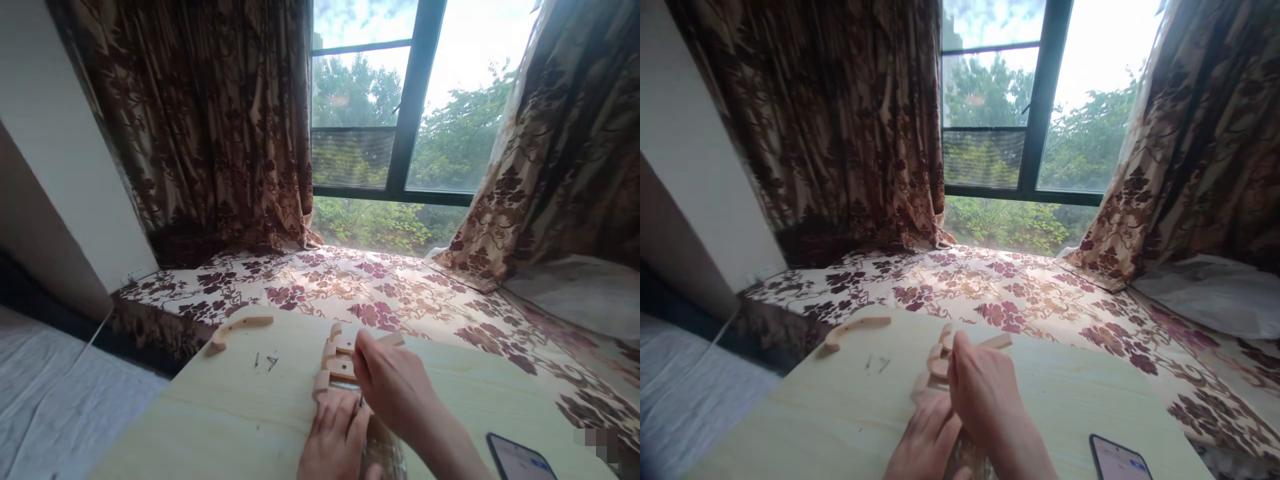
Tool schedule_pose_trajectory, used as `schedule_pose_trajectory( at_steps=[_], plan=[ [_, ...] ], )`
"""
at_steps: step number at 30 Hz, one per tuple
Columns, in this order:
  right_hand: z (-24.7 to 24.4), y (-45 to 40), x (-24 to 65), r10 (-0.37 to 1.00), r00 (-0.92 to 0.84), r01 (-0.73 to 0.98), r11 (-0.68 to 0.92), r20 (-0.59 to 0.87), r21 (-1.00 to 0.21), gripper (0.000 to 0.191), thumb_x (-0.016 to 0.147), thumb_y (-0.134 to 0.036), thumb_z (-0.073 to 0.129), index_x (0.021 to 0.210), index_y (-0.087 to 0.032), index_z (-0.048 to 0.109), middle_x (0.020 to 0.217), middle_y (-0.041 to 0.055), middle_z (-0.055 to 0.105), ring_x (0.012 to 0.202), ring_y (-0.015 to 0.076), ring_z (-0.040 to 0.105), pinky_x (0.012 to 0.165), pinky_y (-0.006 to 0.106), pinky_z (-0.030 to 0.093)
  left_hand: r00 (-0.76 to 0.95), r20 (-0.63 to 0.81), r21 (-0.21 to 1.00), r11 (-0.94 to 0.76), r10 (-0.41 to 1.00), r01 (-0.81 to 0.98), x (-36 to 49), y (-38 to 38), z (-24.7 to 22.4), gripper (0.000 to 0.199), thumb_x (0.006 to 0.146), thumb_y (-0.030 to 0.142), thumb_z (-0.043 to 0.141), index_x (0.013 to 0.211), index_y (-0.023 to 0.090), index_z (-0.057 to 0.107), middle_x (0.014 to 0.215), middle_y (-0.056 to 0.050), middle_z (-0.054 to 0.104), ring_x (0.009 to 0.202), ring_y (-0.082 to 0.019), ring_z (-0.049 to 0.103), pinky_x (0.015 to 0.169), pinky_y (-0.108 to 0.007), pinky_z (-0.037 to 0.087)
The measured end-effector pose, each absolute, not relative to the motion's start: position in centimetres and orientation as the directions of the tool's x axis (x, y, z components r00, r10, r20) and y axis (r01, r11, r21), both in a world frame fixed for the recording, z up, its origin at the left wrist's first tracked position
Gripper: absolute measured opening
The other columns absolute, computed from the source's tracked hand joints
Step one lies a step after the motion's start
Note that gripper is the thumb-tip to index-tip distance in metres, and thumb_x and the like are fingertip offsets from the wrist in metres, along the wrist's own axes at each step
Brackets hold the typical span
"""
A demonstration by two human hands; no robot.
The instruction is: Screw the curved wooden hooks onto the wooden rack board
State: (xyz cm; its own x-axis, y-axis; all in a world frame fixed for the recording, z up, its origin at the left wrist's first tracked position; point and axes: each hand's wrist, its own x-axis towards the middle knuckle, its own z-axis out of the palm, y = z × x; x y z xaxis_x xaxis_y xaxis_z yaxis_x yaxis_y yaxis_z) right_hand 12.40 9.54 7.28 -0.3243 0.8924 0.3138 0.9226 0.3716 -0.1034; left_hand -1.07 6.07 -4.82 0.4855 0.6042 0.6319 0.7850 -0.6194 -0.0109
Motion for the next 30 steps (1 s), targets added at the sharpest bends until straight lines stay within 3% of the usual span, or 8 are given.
schedule_pose_trajectory(
  at_steps=[8,17,30],
  plan=[
    [7.4,9.6,12.0,0.891,-0.317,0.933,0.354,0.326,-0.060,0.014,0.090,-0.018,0.039,0.085,-0.018,0.053,0.068,0.0038,0.068,0.060,0.0167,0.061,0.047,0.026,0.016,0.431,0.596,0.096,-0.593,0.677,0.800,-0.2,5.1,-4.9,0.050,0.078,0.036,0.058,0.123,0.015,0.049,0.124,-0.012,0.056,0.115,-0.028,0.052,0.098,-0.043,0.044],
    [7.2,9.4,12.1,0.896,-0.291,0.944,0.325,0.335,-0.051,0.010,0.088,-0.020,0.042,0.085,-0.019,0.051,0.074,0.0055,0.069,0.064,0.0176,0.062,0.050,0.025,0.020,0.377,0.535,0.236,-0.562,0.756,0.793,0.2,4.2,-4.3,0.051,0.080,0.040,0.057,0.125,0.018,0.047,0.126,-0.010,0.052,0.118,-0.027,0.046,0.105,-0.046,0.036],
    [6.1,10.4,13.6,0.905,-0.305,0.933,0.347,0.296,-0.099,0.009,0.087,-0.027,0.044,0.079,-0.023,0.047,0.063,0.0014,0.064,0.057,0.0187,0.060,0.049,0.024,0.027,0.407,0.604,0.127,-0.588,0.685,0.799,0.4,5.2,-6.2,0.059,0.075,0.052,0.059,0.120,0.016,0.047,0.120,-0.011,0.054,0.112,-0.027,0.049,0.100,-0.044,0.040]
  ],
)
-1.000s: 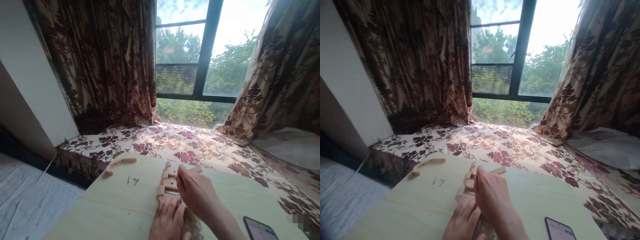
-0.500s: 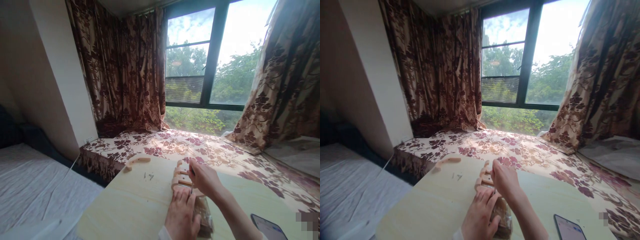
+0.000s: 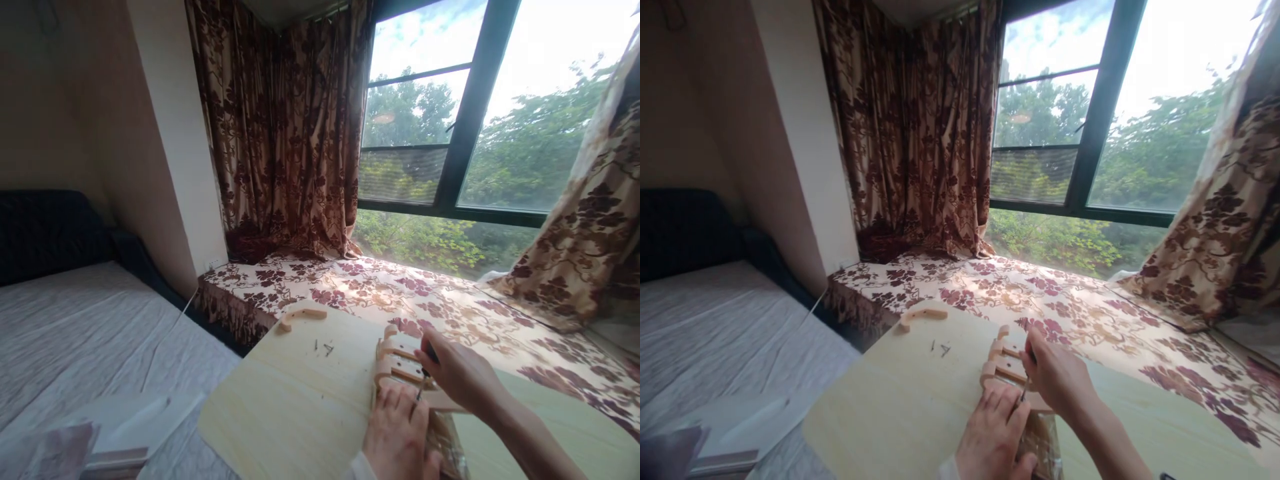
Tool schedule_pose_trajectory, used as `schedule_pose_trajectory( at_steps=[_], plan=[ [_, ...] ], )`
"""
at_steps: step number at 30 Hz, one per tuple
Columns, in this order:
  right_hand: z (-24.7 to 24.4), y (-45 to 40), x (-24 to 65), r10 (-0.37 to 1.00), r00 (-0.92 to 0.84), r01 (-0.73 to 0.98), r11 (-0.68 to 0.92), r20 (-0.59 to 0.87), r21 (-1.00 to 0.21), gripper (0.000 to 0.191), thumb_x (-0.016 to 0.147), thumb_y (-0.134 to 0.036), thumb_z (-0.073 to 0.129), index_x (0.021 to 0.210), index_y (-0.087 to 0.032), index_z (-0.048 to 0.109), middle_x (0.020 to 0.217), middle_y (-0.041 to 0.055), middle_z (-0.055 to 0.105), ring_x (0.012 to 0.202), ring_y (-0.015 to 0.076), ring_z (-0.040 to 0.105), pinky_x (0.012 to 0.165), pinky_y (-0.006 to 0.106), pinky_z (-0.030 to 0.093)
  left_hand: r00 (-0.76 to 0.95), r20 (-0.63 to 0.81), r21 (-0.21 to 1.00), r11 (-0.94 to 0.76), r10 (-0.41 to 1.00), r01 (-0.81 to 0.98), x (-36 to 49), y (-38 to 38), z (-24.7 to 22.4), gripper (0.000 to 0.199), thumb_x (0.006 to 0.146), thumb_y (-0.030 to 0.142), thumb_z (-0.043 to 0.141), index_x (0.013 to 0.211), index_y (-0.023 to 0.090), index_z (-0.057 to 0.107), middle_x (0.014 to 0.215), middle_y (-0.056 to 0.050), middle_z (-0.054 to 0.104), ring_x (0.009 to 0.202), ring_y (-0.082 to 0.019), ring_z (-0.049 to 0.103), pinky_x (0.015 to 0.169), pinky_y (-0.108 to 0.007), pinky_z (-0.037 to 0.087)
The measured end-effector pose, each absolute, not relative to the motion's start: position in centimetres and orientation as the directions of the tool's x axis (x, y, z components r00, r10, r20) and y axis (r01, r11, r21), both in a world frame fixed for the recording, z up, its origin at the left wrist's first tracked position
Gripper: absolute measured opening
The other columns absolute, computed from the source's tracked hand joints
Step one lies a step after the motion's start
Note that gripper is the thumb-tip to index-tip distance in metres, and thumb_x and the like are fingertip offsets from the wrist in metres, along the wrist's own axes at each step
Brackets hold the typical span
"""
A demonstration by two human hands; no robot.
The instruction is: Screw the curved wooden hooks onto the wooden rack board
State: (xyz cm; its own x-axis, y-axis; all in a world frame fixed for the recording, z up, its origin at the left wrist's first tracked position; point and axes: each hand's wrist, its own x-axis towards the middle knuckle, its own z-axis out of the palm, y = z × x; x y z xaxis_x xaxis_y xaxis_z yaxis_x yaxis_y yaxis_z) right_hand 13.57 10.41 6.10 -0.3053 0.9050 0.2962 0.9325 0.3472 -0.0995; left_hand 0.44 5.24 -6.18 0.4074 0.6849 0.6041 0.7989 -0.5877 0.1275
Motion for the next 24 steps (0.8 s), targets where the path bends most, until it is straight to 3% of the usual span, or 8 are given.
schedule_pose_trajectory(
  at_steps=[4,8,16,19,21,24],
  plan=[
    [5.6,10.9,14.0,0.911,-0.317,0.926,0.357,0.263,-0.122,0.013,0.087,-0.030,0.042,0.077,-0.023,0.044,0.060,0.0012,0.062,0.054,0.0198,0.058,0.050,0.026,0.029,0.431,0.656,0.013,-0.581,0.619,0.814,0.7,6.3,-6.9,0.045,0.076,0.051,0.058,0.106,0.017,0.051,0.106,-0.008,0.060,0.098,-0.023,0.057,0.090,-0.039,0.047],
    [5.3,11.0,14.6,0.907,-0.315,0.913,0.370,0.280,-0.171,0.015,0.087,-0.034,0.041,0.075,-0.023,0.042,0.059,0.0011,0.063,0.054,0.0206,0.059,0.048,0.026,0.031,0.421,0.711,-0.067,-0.543,0.563,0.837,0.4,6.7,-6.7,0.013,0.087,0.024,0.050,0.098,0.019,0.053,0.102,-0.005,0.063,0.093,-0.019,0.061,0.083,-0.034,0.050],
    [4.8,11.1,14.6,0.833,-0.359,0.877,0.456,0.421,-0.153,0.013,0.088,-0.029,0.043,0.076,-0.022,0.044,0.051,-0.0010,0.058,0.044,0.0171,0.055,0.044,0.024,0.023,0.545,0.693,-0.149,-0.646,0.471,0.748,-2.3,6.8,-4.2,0.025,0.091,0.015,0.042,0.111,0.020,0.057,0.109,-0.003,0.065,0.104,-0.017,0.060,0.087,-0.027,0.050],
    [5.3,11.1,14.7,0.849,-0.376,0.865,0.465,0.372,-0.189,0.014,0.090,-0.028,0.040,0.078,-0.022,0.043,0.053,-0.0013,0.057,0.044,0.0154,0.050,0.045,0.025,0.021,0.612,0.653,-0.260,-0.627,0.446,0.734,-2.6,6.8,-3.7,0.031,0.090,0.012,0.038,0.113,0.020,0.057,0.111,-0.002,0.066,0.105,-0.017,0.060,0.084,-0.026,0.051],
    [6.1,10.9,14.9,0.855,-0.414,0.847,0.488,0.314,-0.213,0.016,0.091,-0.029,0.038,0.078,-0.021,0.043,0.056,-0.0010,0.057,0.045,0.0141,0.046,0.045,0.026,0.021,0.627,0.633,-0.272,-0.629,0.453,0.729,-2.5,6.7,-3.4,0.034,0.088,0.010,0.037,0.115,0.018,0.056,0.114,-0.003,0.064,0.107,-0.018,0.058,0.085,-0.027,0.051],
    [7.7,10.5,15.2,0.838,-0.529,0.803,0.546,0.137,-0.239,0.008,0.088,-0.023,0.043,0.081,-0.021,0.043,0.063,-0.0012,0.059,0.050,0.0129,0.043,0.047,0.026,0.021,0.645,0.603,-0.237,-0.667,0.469,0.706,-2.4,6.5,-3.0,0.033,0.090,0.025,0.040,0.118,0.015,0.054,0.116,-0.008,0.063,0.109,-0.022,0.057,0.085,-0.031,0.051]
  ],
)
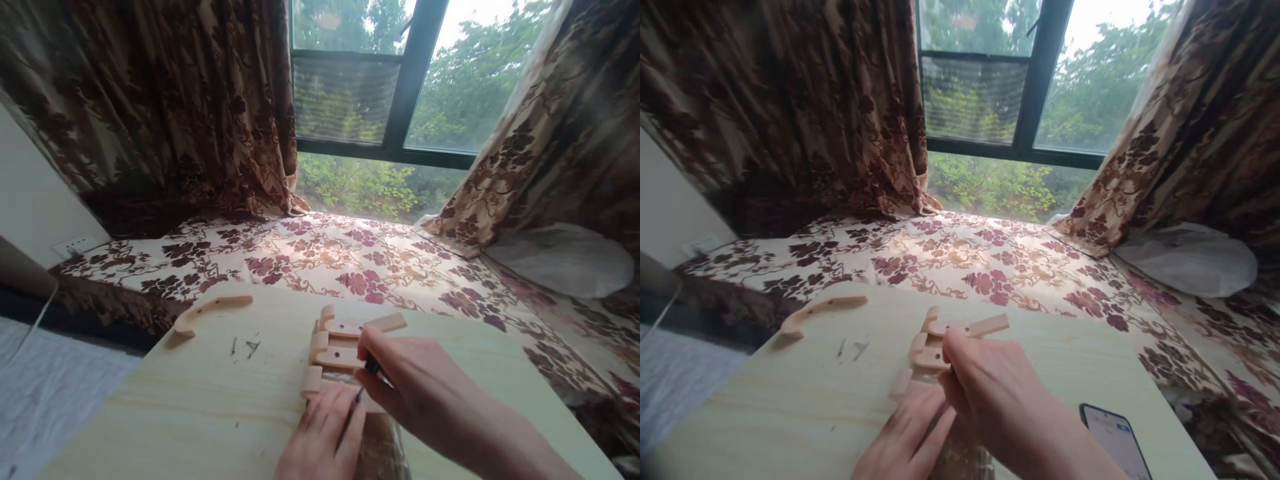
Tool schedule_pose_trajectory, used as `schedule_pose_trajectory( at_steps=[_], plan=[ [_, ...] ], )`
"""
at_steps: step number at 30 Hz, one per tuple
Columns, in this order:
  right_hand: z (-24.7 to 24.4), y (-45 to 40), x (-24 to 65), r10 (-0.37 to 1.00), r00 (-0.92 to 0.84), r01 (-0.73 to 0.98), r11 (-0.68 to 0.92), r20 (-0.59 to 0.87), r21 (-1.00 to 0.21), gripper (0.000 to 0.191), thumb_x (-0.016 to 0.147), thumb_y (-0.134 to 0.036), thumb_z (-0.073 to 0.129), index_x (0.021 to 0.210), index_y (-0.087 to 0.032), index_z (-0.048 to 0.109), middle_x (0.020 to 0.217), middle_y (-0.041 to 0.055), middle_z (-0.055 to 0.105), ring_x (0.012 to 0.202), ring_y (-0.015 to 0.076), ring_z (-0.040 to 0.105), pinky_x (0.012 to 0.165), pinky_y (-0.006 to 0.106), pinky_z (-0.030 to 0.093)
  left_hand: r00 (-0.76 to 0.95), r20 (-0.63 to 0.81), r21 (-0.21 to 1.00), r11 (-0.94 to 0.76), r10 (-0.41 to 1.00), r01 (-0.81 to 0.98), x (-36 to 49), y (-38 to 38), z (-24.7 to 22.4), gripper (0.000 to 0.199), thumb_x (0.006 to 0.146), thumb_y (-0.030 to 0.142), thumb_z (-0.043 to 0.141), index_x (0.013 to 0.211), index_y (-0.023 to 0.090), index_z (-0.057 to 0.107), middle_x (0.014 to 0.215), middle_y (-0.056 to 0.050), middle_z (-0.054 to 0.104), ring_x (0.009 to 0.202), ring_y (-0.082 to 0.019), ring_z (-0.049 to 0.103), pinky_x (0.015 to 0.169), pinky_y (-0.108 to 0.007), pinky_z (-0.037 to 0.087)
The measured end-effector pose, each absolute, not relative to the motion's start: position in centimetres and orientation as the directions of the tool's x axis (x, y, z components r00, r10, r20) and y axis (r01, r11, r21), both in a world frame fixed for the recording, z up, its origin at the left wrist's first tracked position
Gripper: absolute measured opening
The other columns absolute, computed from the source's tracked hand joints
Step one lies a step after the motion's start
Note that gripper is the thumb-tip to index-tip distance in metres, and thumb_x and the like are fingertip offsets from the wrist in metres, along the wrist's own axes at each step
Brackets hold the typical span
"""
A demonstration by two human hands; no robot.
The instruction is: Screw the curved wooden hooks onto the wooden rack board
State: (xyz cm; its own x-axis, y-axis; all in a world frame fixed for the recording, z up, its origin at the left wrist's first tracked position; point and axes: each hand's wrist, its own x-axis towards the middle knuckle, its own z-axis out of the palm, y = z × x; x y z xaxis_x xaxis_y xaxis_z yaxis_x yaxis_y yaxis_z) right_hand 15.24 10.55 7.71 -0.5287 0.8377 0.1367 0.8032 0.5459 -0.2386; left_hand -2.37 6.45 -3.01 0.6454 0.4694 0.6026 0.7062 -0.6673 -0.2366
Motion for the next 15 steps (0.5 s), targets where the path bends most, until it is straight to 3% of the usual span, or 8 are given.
schedule_pose_trajectory(
  at_steps=[3,9,12,15],
  plan=[
    [8.4,10.5,15.5,0.821,-0.566,0.798,0.569,0.078,-0.198,0.008,0.088,-0.020,0.043,0.080,-0.021,0.043,0.064,-0.0015,0.058,0.049,0.0120,0.038,0.047,0.027,0.019,0.638,0.582,-0.169,-0.692,0.504,0.702,-2.2,6.3,-2.8,0.040,0.088,0.037,0.046,0.119,0.012,0.053,0.117,-0.012,0.062,0.109,-0.024,0.056,0.085,-0.033,0.052],
    [8.9,11.2,16.0,0.881,-0.471,0.872,0.474,0.054,-0.121,0.012,0.089,-0.029,0.045,0.086,-0.018,0.049,0.065,0.0002,0.060,0.052,0.0128,0.046,0.047,0.027,0.019,0.615,0.555,-0.082,-0.699,0.560,0.710,-1.9,5.8,-2.4,0.046,0.077,0.023,0.050,0.122,0.011,0.050,0.124,-0.013,0.058,0.113,-0.027,0.054,0.086,-0.036,0.053],
    [11.1,11.3,16.1,0.823,-0.568,0.822,0.567,-0.005,-0.059,0.014,0.086,-0.032,0.053,0.082,-0.019,0.055,0.066,0.0008,0.061,0.057,0.0139,0.050,0.049,0.027,0.020,0.603,0.532,-0.019,-0.704,0.594,0.710,-1.9,5.5,-1.9,0.050,0.077,0.021,0.051,0.126,0.011,0.048,0.128,-0.014,0.054,0.118,-0.028,0.050,0.090,-0.038,0.051],
    [13.3,11.2,15.9,0.712,-0.700,0.713,0.694,-0.053,-0.097,0.011,0.087,-0.020,0.050,0.079,-0.019,0.057,0.074,0.0017,0.062,0.064,0.0127,0.053,0.053,0.026,0.026,0.604,0.510,-0.002,-0.701,0.613,0.713,-1.9,5.4,-1.4,0.051,0.078,0.021,0.053,0.127,0.010,0.047,0.130,-0.014,0.053,0.120,-0.028,0.049,0.092,-0.039,0.050]
  ],
)
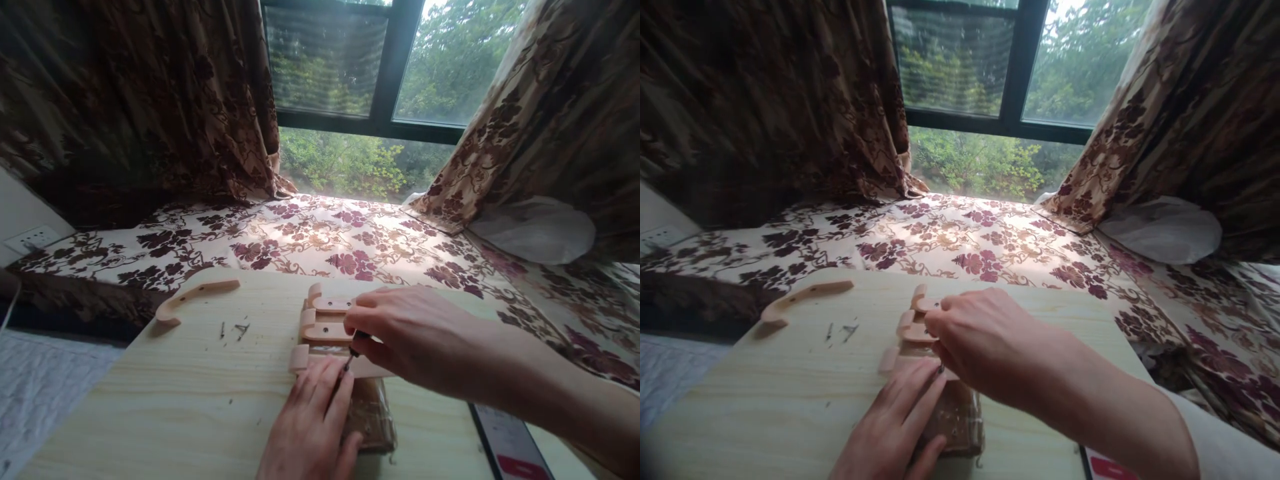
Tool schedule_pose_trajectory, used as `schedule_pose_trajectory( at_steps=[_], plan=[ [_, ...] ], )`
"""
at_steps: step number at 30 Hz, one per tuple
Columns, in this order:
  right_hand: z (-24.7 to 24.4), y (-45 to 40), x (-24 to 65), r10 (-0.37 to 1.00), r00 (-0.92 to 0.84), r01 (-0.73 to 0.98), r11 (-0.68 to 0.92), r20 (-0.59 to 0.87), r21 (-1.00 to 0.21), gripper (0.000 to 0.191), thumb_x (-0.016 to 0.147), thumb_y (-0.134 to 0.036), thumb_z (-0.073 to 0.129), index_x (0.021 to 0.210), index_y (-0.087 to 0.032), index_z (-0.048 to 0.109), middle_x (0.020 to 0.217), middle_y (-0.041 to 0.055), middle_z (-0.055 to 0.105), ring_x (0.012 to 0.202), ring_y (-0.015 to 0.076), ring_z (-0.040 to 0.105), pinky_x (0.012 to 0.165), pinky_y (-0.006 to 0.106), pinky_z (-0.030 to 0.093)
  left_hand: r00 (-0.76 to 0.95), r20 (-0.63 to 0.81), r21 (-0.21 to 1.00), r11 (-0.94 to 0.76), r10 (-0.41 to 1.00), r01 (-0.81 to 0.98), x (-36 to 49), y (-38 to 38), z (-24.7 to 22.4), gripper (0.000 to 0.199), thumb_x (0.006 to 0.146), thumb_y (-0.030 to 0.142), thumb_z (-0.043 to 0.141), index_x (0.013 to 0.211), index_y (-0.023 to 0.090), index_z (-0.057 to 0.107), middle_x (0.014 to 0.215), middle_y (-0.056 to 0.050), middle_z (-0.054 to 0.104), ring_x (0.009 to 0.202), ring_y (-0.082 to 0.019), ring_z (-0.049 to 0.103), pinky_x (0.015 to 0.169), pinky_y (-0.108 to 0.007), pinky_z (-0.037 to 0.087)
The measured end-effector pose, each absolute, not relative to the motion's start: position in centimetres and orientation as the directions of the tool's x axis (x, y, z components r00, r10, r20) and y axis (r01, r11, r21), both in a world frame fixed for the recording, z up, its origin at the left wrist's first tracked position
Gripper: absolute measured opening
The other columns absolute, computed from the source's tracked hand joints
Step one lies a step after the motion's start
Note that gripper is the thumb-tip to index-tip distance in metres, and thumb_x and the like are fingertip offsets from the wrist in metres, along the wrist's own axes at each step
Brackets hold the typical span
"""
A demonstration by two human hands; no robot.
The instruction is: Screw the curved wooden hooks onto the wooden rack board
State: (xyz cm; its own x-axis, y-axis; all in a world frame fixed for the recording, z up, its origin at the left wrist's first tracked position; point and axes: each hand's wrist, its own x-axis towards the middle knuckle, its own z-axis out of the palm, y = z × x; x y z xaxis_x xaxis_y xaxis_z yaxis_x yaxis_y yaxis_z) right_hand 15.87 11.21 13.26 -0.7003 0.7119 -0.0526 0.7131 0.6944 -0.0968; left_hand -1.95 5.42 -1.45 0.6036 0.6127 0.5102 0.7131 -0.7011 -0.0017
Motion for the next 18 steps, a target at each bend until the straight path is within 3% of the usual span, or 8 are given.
schedule_pose_trajectory(
  at_steps=[3,10,15,18],
  plan=[
    [13.9,11.0,15.4,0.647,-0.758,0.653,0.751,-0.088,-0.102,0.016,0.087,-0.014,0.049,0.072,-0.018,0.053,0.070,0.0010,0.060,0.061,0.0116,0.048,0.053,0.025,0.028,0.603,0.519,-0.015,-0.698,0.607,0.716,-2.0,5.3,-1.4,0.051,0.078,0.023,0.054,0.126,0.010,0.048,0.131,-0.015,0.052,0.121,-0.029,0.048,0.093,-0.039,0.050],
    [12.8,11.1,14.8,0.727,-0.677,0.732,0.682,-0.113,0.007,0.025,0.091,-0.019,0.041,0.069,-0.016,0.053,0.063,0.0027,0.059,0.054,0.0112,0.042,0.051,0.027,0.023,0.587,0.510,0.019,-0.690,0.629,0.723,-1.8,5.3,-1.3,0.053,0.079,0.023,0.054,0.130,0.011,0.045,0.133,-0.014,0.049,0.122,-0.028,0.047,0.094,-0.040,0.048],
    [14.2,11.3,15.1,0.699,-0.706,0.706,0.707,-0.111,-0.042,0.005,0.085,-0.021,0.051,0.083,-0.018,0.054,0.072,0.0021,0.063,0.059,0.0119,0.047,0.051,0.025,0.025,0.580,0.524,0.027,-0.693,0.623,0.720,-1.6,5.6,-1.3,0.050,0.081,0.024,0.053,0.129,0.012,0.046,0.132,-0.013,0.051,0.122,-0.027,0.047,0.094,-0.039,0.048],
    [14.7,11.2,15.2,0.631,-0.763,0.642,0.766,-0.142,-0.043,0.009,0.084,-0.013,0.049,0.077,-0.018,0.052,0.071,0.0013,0.061,0.058,0.0113,0.046,0.051,0.025,0.025,0.579,0.545,0.005,-0.693,0.606,0.721,-1.5,5.8,-1.5,0.046,0.081,0.025,0.053,0.125,0.012,0.049,0.128,-0.013,0.054,0.118,-0.026,0.051,0.092,-0.038,0.050]
  ],
)
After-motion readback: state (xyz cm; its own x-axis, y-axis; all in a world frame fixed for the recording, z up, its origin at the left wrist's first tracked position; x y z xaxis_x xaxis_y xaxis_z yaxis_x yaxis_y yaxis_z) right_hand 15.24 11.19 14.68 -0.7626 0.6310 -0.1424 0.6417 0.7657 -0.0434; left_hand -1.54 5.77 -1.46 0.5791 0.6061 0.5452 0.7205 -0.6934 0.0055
